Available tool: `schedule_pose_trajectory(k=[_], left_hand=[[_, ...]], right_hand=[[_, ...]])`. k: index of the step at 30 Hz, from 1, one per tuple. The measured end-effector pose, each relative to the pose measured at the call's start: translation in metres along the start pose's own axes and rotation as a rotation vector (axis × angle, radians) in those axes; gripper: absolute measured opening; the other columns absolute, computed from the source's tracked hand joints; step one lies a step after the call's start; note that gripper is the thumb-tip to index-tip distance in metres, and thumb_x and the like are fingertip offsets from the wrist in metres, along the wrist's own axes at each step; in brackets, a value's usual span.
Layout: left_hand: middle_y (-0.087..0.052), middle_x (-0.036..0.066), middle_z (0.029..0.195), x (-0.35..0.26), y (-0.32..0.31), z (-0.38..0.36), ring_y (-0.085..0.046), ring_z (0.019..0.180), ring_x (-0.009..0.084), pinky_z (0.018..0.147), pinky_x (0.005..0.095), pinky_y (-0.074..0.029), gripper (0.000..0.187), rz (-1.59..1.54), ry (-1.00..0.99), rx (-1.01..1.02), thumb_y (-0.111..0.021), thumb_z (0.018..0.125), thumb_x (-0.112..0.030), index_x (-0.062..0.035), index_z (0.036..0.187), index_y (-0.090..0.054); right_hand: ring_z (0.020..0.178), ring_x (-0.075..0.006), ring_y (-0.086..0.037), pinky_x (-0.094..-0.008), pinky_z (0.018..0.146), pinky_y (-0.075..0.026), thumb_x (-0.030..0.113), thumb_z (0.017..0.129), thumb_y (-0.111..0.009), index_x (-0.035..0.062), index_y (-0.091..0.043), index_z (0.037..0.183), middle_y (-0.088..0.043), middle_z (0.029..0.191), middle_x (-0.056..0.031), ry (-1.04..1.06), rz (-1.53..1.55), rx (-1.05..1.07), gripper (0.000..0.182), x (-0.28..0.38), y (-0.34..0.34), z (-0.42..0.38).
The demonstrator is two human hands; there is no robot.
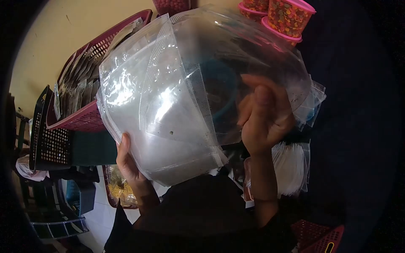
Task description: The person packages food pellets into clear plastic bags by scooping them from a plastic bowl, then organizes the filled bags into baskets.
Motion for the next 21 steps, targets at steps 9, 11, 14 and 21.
schedule_pose_trajectory(k=[9, 11, 14, 21], left_hand=[[-0.046, 0.015, 0.108, 0.002, -0.004, 0.0, -0.048, 0.097, 0.0209, 0.083, 0.0314, -0.04, 0.049, -0.024, 0.023, -0.002, -0.05, 0.076, -0.011, 0.0011, 0.119, -0.031], [-0.046, 0.015, 0.108, 0.002, -0.004, 0.0, -0.049, 0.096, 0.0209, 0.083, 0.0314, -0.04, 0.049, -0.038, 0.047, -0.007, -0.05, 0.075, -0.011, 0.0013, 0.118, -0.031], [-0.046, 0.015, 0.108, 0.002, -0.006, 0.001, -0.049, 0.096, 0.0209, 0.082, 0.0312, -0.04, 0.048, -0.023, 0.036, 0.013, -0.05, 0.075, -0.011, 0.0018, 0.118, -0.031], [-0.047, 0.016, 0.111, -0.001, 0.013, 0.005, -0.049, 0.099, 0.0242, 0.085, 0.0373, -0.041, 0.038, -0.008, -0.067, -0.055, -0.045, 0.081, -0.017, 0.0032, 0.113, -0.04]], right_hand=[[0.033, -0.0026, -0.034, -0.0163, 0.035, -0.028, 0.013, 0.085, -0.042, -0.0055, -0.053, 0.084, -0.042, 0.042, 0.0, -0.011, -0.028, 0.003, 0.021, -0.003, 0.004, -0.002], [0.033, -0.0025, -0.034, -0.0162, 0.035, -0.028, 0.013, 0.085, -0.042, -0.0054, -0.053, 0.084, -0.042, 0.042, 0.0001, -0.016, -0.032, 0.004, 0.021, -0.003, 0.005, -0.002], [0.033, -0.0024, -0.034, -0.0161, 0.035, -0.028, 0.013, 0.085, -0.042, -0.0053, -0.053, 0.083, -0.043, 0.043, 0.0, -0.033, -0.027, 0.004, 0.021, -0.005, 0.008, -0.001], [0.032, -0.0022, -0.029, -0.0169, 0.032, -0.024, 0.015, 0.085, -0.043, -0.0013, -0.048, 0.092, -0.038, 0.042, 0.002, -0.079, 0.037, -0.071, 0.018, -0.017, 0.039, 0.027]])
Point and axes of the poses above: each hand's wrist, its own z-axis towards the middle knuckle, its own y-axis out of the back of the hand, x = y × z, the point moved 2 cm from there along z, towards the middle knuckle
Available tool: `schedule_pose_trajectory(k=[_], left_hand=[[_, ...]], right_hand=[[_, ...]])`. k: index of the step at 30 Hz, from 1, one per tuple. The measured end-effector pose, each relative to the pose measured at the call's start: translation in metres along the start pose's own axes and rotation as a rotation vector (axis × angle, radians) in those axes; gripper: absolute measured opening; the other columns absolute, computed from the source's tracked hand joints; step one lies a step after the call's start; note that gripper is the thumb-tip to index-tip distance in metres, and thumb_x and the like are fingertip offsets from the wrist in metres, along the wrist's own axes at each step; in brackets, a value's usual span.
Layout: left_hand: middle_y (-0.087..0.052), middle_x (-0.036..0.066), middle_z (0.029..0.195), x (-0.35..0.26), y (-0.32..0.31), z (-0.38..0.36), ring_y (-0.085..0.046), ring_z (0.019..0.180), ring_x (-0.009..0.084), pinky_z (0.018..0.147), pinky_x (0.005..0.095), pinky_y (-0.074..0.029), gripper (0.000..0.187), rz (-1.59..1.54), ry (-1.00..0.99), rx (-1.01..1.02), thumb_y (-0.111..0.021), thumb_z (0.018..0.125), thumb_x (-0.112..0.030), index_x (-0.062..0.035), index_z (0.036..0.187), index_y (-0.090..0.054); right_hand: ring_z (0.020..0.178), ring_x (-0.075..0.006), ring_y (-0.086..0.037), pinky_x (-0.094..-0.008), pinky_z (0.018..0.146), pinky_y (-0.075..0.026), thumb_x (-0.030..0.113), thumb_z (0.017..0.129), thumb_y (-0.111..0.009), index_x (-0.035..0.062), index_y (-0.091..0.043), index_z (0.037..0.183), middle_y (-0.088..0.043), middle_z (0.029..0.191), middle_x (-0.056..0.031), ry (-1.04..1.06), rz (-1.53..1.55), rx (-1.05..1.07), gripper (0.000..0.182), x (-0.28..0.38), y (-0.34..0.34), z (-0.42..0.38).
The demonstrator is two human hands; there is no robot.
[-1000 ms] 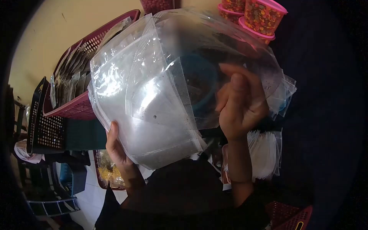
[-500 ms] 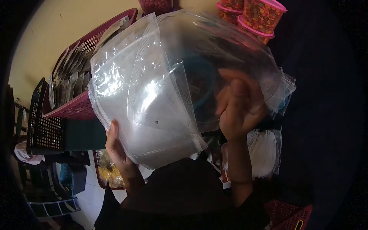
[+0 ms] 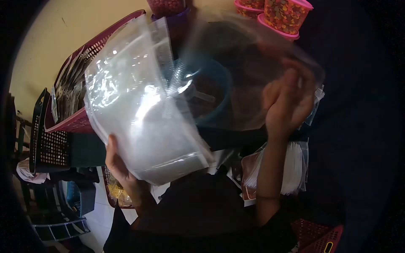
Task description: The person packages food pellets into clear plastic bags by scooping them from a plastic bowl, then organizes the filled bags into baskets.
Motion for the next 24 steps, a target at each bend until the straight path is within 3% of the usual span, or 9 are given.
schedule_pose_trajectory(k=[3, 5, 6, 10, 12, 13, 19, 21, 24], left_hand=[[-0.046, 0.016, 0.112, -0.004, 0.02, 0.004, -0.048, 0.1, 0.0239, 0.085, 0.0372, -0.041, 0.037, -0.082, 0.007, 0.02, -0.042, 0.083, -0.018, 0.0027, 0.113, -0.039], [-0.046, 0.016, 0.113, -0.007, 0.024, 0.005, -0.047, 0.101, 0.0237, 0.085, 0.0368, -0.041, 0.038, 0.202, -0.216, 0.086, -0.042, 0.083, -0.019, 0.0026, 0.114, -0.039], [-0.043, 0.016, 0.116, -0.011, 0.024, 0.01, -0.045, 0.104, 0.0237, 0.087, 0.0359, -0.04, 0.038, -0.163, -0.009, 0.134, -0.043, 0.083, -0.018, 0.0024, 0.115, -0.038], [-0.039, 0.016, 0.12, -0.006, 0.015, 0.002, -0.042, 0.107, 0.0236, 0.09, 0.0353, -0.036, 0.04, 0.147, -0.164, 0.054, -0.049, 0.081, -0.014, 0.0018, 0.116, -0.037], [-0.042, 0.016, 0.116, -0.003, 0.006, 0.002, -0.044, 0.104, 0.0235, 0.089, 0.0348, -0.037, 0.042, 0.133, -0.136, 0.044, -0.053, 0.077, -0.013, 0.0014, 0.114, -0.039], [-0.046, 0.014, 0.11, 0.0, 0.0, 0.004, -0.048, 0.099, 0.0229, 0.086, 0.0336, -0.04, 0.039, 0.015, -0.037, -0.148, -0.053, 0.076, -0.011, 0.0007, 0.111, -0.041], [-0.048, 0.007, 0.095, 0.005, -0.015, 0.006, -0.048, 0.085, 0.0135, 0.08, 0.0275, -0.037, 0.052, 0.106, -0.006, -0.119, -0.058, 0.071, -0.006, -0.0006, 0.116, -0.032], [-0.048, 0.007, 0.095, 0.006, -0.014, 0.005, -0.048, 0.085, 0.0132, 0.08, 0.0271, -0.037, 0.052, 0.131, 0.002, -0.098, -0.059, 0.07, -0.006, -0.0007, 0.115, -0.033], [-0.05, 0.005, 0.088, 0.008, -0.018, 0.005, -0.05, 0.079, 0.0126, 0.075, 0.0258, -0.04, 0.048, 0.176, 0.008, -0.059, -0.062, 0.066, -0.002, 0.0, 0.107, -0.039]], right_hand=[[0.032, -0.0027, -0.028, -0.0175, 0.032, -0.022, 0.015, 0.085, -0.043, 0.0006, -0.045, 0.095, -0.035, 0.042, 0.0022, 0.018, -0.04, 0.017, 0.018, -0.013, 0.026, 0.026], [0.032, -0.0023, -0.028, -0.0172, 0.032, -0.021, 0.016, 0.085, -0.044, 0.0014, -0.045, 0.095, -0.035, 0.042, 0.0024, -0.052, -0.128, -0.036, 0.018, -0.04, 0.042, 0.037], [0.032, -0.0018, -0.027, -0.0169, 0.031, -0.019, 0.017, 0.085, -0.044, 0.0021, -0.045, 0.095, -0.035, 0.043, 0.0025, -0.122, -0.218, -0.089, 0.018, -0.059, 0.053, 0.038], [0.067, -0.0215, -0.054, -0.0301, 0.06, -0.042, 0.025, 0.08, -0.051, -0.0009, -0.046, 0.093, -0.054, 0.074, -0.0131, -0.453, -0.869, -0.105, 0.029, -0.19, 0.149, -0.01], [0.09, -0.0307, -0.05, -0.0345, 0.078, -0.037, 0.024, 0.079, -0.05, -0.0034, -0.046, 0.094, -0.053, 0.092, -0.0195, -0.575, -0.919, -0.01, 0.031, -0.219, 0.169, -0.061], [0.09, -0.0315, -0.05, -0.0345, 0.078, -0.037, 0.024, 0.08, -0.048, -0.0033, -0.046, 0.095, -0.053, 0.092, -0.0197, -0.633, -0.936, 0.097, 0.032, -0.227, 0.177, -0.08], [0.092, -0.0354, -0.05, -0.0364, 0.081, -0.036, 0.031, 0.078, -0.047, -0.0046, -0.043, 0.101, -0.052, 0.093, -0.0229, -0.892, -1.109, 0.394, 0.043, -0.204, 0.154, -0.097], [0.095, -0.0373, -0.046, -0.0373, 0.082, -0.035, 0.032, 0.078, -0.047, -0.0055, -0.041, 0.105, -0.048, 0.1, -0.0247, -0.733, -1.529, 0.526, 0.047, -0.191, 0.151, -0.087], [0.099, -0.0343, -0.044, -0.0372, 0.083, -0.035, 0.036, 0.078, -0.048, -0.005, -0.04, 0.107, -0.044, 0.107, -0.0219, -0.593, -1.288, 0.444, 0.051, -0.155, 0.124, -0.063]])
Point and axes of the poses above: each hand's wrist, its own z-axis towards the middle knuckle, its own y-axis out of the back of the hand, x = y × z, the point moved 2 cm from there along z, towards the middle knuckle
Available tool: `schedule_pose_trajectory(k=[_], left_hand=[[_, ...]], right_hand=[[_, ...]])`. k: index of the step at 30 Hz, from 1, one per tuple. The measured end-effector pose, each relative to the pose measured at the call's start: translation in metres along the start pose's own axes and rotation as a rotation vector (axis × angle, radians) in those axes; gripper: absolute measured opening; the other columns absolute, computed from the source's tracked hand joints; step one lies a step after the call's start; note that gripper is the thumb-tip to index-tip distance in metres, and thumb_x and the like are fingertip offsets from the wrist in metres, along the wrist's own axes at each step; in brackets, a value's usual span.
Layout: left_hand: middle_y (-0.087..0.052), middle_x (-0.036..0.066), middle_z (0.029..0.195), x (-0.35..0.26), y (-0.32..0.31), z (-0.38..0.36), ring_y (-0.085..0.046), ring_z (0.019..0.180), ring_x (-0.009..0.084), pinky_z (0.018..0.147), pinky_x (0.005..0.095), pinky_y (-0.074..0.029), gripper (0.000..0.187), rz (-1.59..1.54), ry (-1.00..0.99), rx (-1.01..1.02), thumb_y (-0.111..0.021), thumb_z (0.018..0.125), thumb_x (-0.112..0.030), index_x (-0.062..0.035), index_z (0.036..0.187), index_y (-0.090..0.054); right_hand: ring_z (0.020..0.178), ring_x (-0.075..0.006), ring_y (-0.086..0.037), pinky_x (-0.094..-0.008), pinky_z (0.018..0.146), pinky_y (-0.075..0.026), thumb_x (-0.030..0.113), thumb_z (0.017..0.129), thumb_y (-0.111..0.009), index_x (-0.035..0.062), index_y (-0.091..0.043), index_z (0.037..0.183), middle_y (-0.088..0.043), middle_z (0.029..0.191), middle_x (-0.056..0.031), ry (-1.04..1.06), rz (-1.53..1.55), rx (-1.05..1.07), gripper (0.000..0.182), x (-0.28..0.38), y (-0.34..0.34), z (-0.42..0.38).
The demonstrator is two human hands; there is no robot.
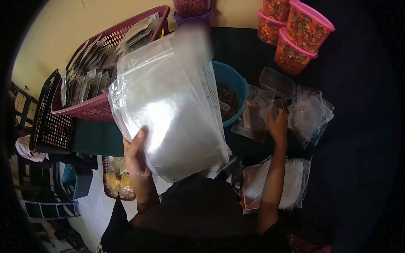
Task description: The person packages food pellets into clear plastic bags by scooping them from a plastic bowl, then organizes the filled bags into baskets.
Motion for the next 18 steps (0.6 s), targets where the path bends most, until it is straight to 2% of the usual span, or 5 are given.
schedule_pose_trajectory(k=[4, 6, 9, 15, 18], left_hand=[[-0.053, 0.005, 0.076, 0.002, -0.01, -0.009, -0.053, 0.067, 0.0125, 0.067, 0.0252, -0.043, 0.041, 0.058, 0.094, 0.145, -0.065, 0.06, 0.0, 0.0025, 0.096, -0.046], [-0.054, 0.007, 0.079, 0.01, -0.005, -0.015, -0.054, 0.071, 0.0141, 0.068, 0.0268, -0.043, 0.044, 0.13, 0.165, 0.236, -0.066, 0.06, -0.002, 0.0032, 0.099, -0.044], [-0.052, 0.013, 0.092, 0.02, 0.008, -0.025, -0.053, 0.085, 0.0202, 0.076, 0.0319, -0.042, 0.054, 0.114, 0.326, 0.228, -0.065, 0.063, -0.011, 0.005, 0.106, -0.038], [-0.034, 0.012, 0.12, 0.045, -0.011, -0.023, -0.041, 0.105, 0.0239, 0.088, 0.0335, -0.034, 0.07, 0.275, 0.248, 0.529, -0.057, 0.072, -0.018, -0.0036, 0.127, -0.017], [-0.038, 0.014, 0.113, 0.048, -0.028, -0.022, -0.045, 0.1, 0.0267, 0.08, 0.0373, -0.04, 0.073, 0.198, 0.288, 0.641, -0.055, 0.074, -0.021, -0.0132, 0.13, -0.008]], right_hand=[[0.097, -0.0193, -0.045, -0.0325, 0.082, -0.036, 0.034, 0.078, -0.052, -0.003, -0.038, 0.112, -0.045, 0.107, -0.0148, 0.216, 1.199, 0.561, 0.051, 0.111, 0.061, -0.064], [0.092, -0.0176, -0.049, -0.03, 0.078, -0.039, 0.021, 0.077, -0.056, -0.0025, -0.039, 0.112, -0.051, 0.101, -0.0135, 0.372, 1.394, 0.75, 0.046, 0.142, 0.067, -0.105], [0.086, -0.016, -0.052, -0.0272, 0.076, -0.04, 0.011, 0.075, -0.057, -0.0021, -0.042, 0.108, -0.055, 0.093, -0.0114, 0.383, 1.119, 0.372, 0.039, 0.165, 0.067, -0.124], [0.083, -0.0151, -0.052, -0.0252, 0.073, -0.041, 0.012, 0.076, -0.056, -0.0004, -0.044, 0.107, -0.054, 0.094, -0.0093, 0.421, 1.204, 0.23, 0.035, 0.109, 0.061, -0.125], [0.083, -0.0157, -0.052, -0.0263, 0.075, -0.04, 0.014, 0.076, -0.056, 0.0009, -0.045, 0.106, -0.054, 0.093, -0.0077, 0.006, 1.653, 0.007, 0.034, 0.061, 0.041, -0.104]])
Point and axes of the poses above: each hand's wrist, its own z-axis towards the middle knuckle, its own y-axis out of the back of the hand, x = y × z, the point moved 2 cm from there along z, towards the middle knuckle
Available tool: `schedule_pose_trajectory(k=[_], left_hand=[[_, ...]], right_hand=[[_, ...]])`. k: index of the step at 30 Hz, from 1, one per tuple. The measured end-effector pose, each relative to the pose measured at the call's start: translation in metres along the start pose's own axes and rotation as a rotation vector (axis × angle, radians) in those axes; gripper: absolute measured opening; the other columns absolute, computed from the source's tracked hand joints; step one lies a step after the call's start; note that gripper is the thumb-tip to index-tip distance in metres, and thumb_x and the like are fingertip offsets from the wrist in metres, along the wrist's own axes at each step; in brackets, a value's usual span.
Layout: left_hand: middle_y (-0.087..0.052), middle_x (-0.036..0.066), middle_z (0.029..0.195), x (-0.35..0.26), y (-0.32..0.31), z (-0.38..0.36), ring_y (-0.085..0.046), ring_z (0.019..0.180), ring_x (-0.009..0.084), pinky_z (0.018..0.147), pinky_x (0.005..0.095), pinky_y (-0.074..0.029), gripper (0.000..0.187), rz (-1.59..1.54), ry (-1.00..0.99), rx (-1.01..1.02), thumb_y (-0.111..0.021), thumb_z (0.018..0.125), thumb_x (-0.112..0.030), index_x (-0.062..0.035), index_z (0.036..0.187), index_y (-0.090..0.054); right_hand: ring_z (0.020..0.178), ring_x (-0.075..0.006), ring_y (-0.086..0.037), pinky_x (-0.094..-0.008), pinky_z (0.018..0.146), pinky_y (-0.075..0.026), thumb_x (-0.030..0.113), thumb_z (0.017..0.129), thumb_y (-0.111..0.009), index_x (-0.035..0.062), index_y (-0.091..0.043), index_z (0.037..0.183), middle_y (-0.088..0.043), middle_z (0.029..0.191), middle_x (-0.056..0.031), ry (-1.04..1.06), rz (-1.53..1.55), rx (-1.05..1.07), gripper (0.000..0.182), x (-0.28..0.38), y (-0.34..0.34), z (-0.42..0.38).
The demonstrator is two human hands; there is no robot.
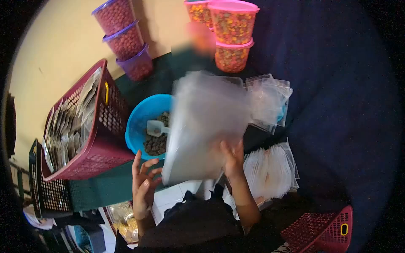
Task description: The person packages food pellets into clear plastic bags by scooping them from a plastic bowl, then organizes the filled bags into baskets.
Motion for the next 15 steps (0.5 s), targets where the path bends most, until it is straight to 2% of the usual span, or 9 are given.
schedule_pose_trajectory(k=[2, 3, 5, 7, 8, 10, 13, 14, 15], left_hand=[[-0.039, 0.013, 0.112, 0.001, -0.003, 0.003, -0.046, 0.097, 0.025, 0.081, 0.0361, -0.04, 0.069, 0.014, -0.004, -0.05, -0.053, 0.075, -0.019, -0.0104, 0.129, -0.012], [-0.04, 0.013, 0.111, 0.003, -0.004, 0.004, -0.047, 0.097, 0.0245, 0.081, 0.0356, -0.041, 0.067, 0.048, 0.002, -0.062, -0.052, 0.075, -0.019, -0.0094, 0.129, -0.013], [-0.04, 0.013, 0.11, 0.007, -0.009, 0.003, -0.048, 0.095, 0.0229, 0.077, 0.0344, -0.043, 0.066, 0.136, -0.007, -0.129, -0.05, 0.076, -0.025, -0.0057, 0.128, -0.015], [-0.041, 0.012, 0.109, 0.013, -0.008, 0.002, -0.047, 0.095, 0.0232, 0.08, 0.0347, -0.041, 0.063, 0.072, 0.005, -0.113, -0.05, 0.076, -0.016, -0.0069, 0.128, -0.015], [-0.041, 0.012, 0.109, 0.014, -0.01, 0.001, -0.047, 0.095, 0.0232, 0.08, 0.0347, -0.041, 0.063, 0.071, 0.005, -0.093, -0.05, 0.076, -0.016, -0.0069, 0.128, -0.015], [-0.041, 0.012, 0.108, 0.016, -0.013, -0.002, -0.048, 0.093, 0.023, 0.08, 0.0348, -0.041, 0.062, 0.1, 0.04, -0.134, -0.05, 0.077, -0.016, -0.006, 0.127, -0.016], [-0.041, 0.012, 0.109, 0.022, -0.013, -0.005, -0.049, 0.092, 0.0231, 0.08, 0.0348, -0.041, 0.059, 0.119, 0.067, -0.202, -0.049, 0.077, -0.016, -0.005, 0.127, -0.019], [-0.041, 0.012, 0.108, 0.023, -0.014, -0.006, -0.049, 0.091, 0.0229, 0.079, 0.0346, -0.041, 0.055, 0.147, 0.066, -0.222, -0.049, 0.077, -0.015, -0.0032, 0.124, -0.023], [-0.041, 0.012, 0.108, 0.025, -0.013, -0.008, -0.049, 0.091, 0.0229, 0.079, 0.0346, -0.041, 0.055, 0.145, 0.061, -0.214, -0.049, 0.077, -0.015, -0.0032, 0.124, -0.023]], right_hand=[[0.082, -0.0165, -0.052, -0.0277, 0.075, -0.041, 0.014, 0.077, -0.055, 0.0019, -0.046, 0.102, -0.054, 0.092, -0.007, 0.018, -0.007, -0.415, 0.03, -0.016, 0.032, 0.027], [0.082, -0.0165, -0.052, -0.0277, 0.075, -0.041, 0.014, 0.077, -0.055, 0.0019, -0.046, 0.102, -0.054, 0.092, -0.007, 0.04, -0.004, -0.431, 0.03, -0.037, 0.056, 0.036], [0.086, -0.0207, -0.053, -0.0308, 0.077, -0.04, 0.016, 0.076, -0.056, 0.0015, -0.046, 0.101, -0.054, 0.094, -0.0099, -0.217, -0.451, -0.431, 0.031, -0.089, 0.111, 0.051], [0.084, -0.022, -0.054, -0.031, 0.073, -0.042, 0.023, 0.075, -0.057, 0.0004, -0.045, 0.103, -0.056, 0.091, -0.0127, -0.186, -0.928, -0.33, 0.038, -0.103, 0.124, 0.053], [0.084, -0.022, -0.054, -0.031, 0.073, -0.042, 0.023, 0.075, -0.057, 0.0004, -0.045, 0.103, -0.056, 0.091, -0.0127, -0.174, -0.927, -0.348, 0.038, -0.098, 0.126, 0.056], [0.095, -0.0284, -0.05, -0.0344, 0.08, -0.038, 0.026, 0.072, -0.059, -0.0019, -0.046, 0.102, -0.052, 0.1, -0.0194, -0.333, -1.037, -0.09, 0.043, -0.082, 0.121, 0.06], [0.098, -0.0326, -0.045, -0.0358, 0.083, -0.035, 0.026, 0.07, -0.061, -0.0031, -0.046, 0.1, -0.047, 0.104, -0.0233, -0.051, -1.337, -0.013, 0.045, -0.038, 0.116, 0.067], [0.108, -0.038, -0.035, -0.0406, 0.091, -0.029, 0.029, 0.069, -0.059, -0.0061, -0.038, 0.108, -0.036, 0.113, -0.0287, -0.131, -1.354, 0.028, 0.057, -0.016, 0.126, 0.08], [0.108, -0.0383, -0.033, -0.0413, 0.091, -0.028, 0.029, 0.068, -0.06, -0.0061, -0.036, 0.11, -0.036, 0.113, -0.0274, 0.049, -1.341, -0.203, 0.06, -0.013, 0.154, 0.091]])
Point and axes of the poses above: each hand's wrist, its own z-axis towards the middle knuckle, its own y-axis out of the back of the hand, x = y × z, the point moved 2 cm from there along z, towards the middle knuckle
